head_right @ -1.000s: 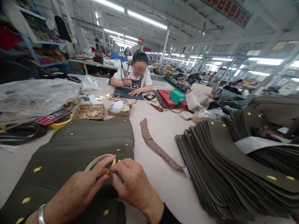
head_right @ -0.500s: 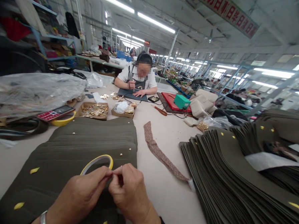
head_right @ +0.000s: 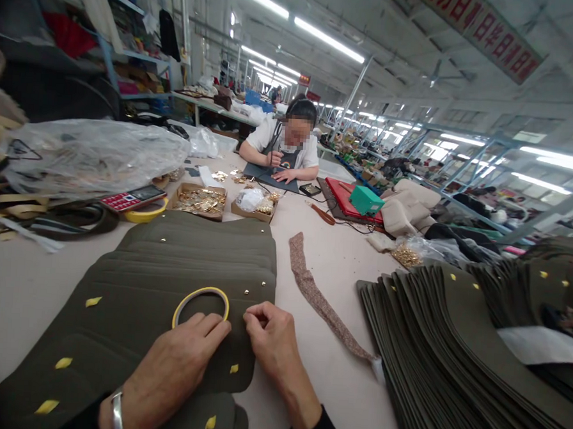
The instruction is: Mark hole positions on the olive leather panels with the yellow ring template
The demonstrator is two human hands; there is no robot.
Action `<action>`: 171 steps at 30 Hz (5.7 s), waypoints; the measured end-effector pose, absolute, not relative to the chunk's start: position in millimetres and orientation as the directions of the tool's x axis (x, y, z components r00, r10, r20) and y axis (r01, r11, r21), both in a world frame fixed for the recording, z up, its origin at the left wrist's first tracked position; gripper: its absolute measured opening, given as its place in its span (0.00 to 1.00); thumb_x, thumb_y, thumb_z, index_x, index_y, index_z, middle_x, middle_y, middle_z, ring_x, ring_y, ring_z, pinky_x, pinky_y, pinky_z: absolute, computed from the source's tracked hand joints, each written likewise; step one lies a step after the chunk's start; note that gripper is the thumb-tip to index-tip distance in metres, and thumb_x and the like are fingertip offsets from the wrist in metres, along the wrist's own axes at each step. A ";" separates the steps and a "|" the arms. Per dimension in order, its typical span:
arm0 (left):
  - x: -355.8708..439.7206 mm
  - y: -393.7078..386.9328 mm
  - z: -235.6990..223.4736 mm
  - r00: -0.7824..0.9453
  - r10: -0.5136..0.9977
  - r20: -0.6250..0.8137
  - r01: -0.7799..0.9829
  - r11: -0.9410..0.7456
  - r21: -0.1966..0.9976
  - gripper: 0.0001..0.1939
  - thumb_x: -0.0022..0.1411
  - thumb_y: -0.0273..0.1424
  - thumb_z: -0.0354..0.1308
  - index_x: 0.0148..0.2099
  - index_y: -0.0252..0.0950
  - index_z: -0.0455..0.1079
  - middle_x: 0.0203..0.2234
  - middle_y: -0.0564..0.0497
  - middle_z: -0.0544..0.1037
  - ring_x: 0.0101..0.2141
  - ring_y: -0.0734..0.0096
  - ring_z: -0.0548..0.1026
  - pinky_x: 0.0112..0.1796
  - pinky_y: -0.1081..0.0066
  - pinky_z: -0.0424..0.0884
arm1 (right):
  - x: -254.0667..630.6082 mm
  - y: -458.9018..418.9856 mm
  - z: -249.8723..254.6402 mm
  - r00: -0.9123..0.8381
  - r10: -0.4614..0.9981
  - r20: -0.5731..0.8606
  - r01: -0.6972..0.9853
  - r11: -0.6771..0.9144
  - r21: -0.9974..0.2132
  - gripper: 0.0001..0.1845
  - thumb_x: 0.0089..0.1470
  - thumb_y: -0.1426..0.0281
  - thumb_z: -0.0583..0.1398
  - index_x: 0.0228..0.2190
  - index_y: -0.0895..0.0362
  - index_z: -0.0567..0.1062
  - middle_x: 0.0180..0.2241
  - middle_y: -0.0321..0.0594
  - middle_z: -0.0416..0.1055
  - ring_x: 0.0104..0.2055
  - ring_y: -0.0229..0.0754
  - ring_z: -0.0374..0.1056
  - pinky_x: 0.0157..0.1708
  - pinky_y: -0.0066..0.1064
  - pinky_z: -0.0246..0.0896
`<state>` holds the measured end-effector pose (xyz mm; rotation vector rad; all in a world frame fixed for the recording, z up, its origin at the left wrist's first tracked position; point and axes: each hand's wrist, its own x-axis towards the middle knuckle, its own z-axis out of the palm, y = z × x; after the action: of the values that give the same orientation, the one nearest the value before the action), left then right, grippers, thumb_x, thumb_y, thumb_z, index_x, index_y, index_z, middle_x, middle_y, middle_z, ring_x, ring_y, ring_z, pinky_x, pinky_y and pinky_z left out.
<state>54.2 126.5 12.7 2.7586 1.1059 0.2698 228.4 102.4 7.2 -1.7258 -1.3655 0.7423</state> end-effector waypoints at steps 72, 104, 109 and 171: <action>40.3 120.5 22.2 0.731 0.510 0.452 0.390 -0.857 0.336 0.12 0.69 0.25 0.41 0.37 0.38 0.64 0.25 0.54 0.71 0.26 0.72 0.70 0.28 0.71 0.63 | 215.8 88.0 16.5 0.390 0.913 -0.121 0.144 -0.190 -0.971 0.09 0.47 0.66 0.60 0.23 0.60 0.73 0.15 0.32 0.68 0.14 0.33 0.64 0.15 0.22 0.59; 48.0 140.0 17.8 0.736 0.664 0.134 0.632 -0.744 0.216 0.11 0.64 0.21 0.44 0.39 0.37 0.67 0.35 0.47 0.72 0.35 0.60 0.67 0.38 0.61 0.65 | 235.8 122.3 21.8 -0.171 0.936 0.308 0.927 0.259 -0.272 0.10 0.59 0.76 0.53 0.35 0.58 0.75 0.33 0.43 0.74 0.38 0.41 0.71 0.42 0.30 0.63; 45.5 138.3 17.8 0.760 0.636 0.136 0.595 -0.765 0.249 0.10 0.66 0.24 0.44 0.38 0.37 0.67 0.33 0.48 0.72 0.34 0.63 0.68 0.37 0.63 0.64 | 225.4 140.9 18.8 0.019 0.993 0.112 0.973 0.007 -0.232 0.10 0.56 0.76 0.56 0.34 0.58 0.78 0.33 0.44 0.77 0.37 0.42 0.73 0.40 0.28 0.63; 37.0 133.9 4.3 0.698 0.543 0.467 0.361 -0.830 0.424 0.19 0.69 0.29 0.44 0.61 0.37 0.51 0.42 0.48 0.79 0.38 0.68 0.80 0.36 0.72 0.73 | 216.7 82.5 33.0 -0.246 0.819 0.519 0.753 0.498 -0.429 0.07 0.53 0.79 0.56 0.28 0.57 0.72 0.24 0.36 0.69 0.26 0.36 0.65 0.29 0.27 0.59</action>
<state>37.0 133.9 4.3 2.6084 0.7137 0.8564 216.7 82.5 33.0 -1.2868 -2.0334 0.1181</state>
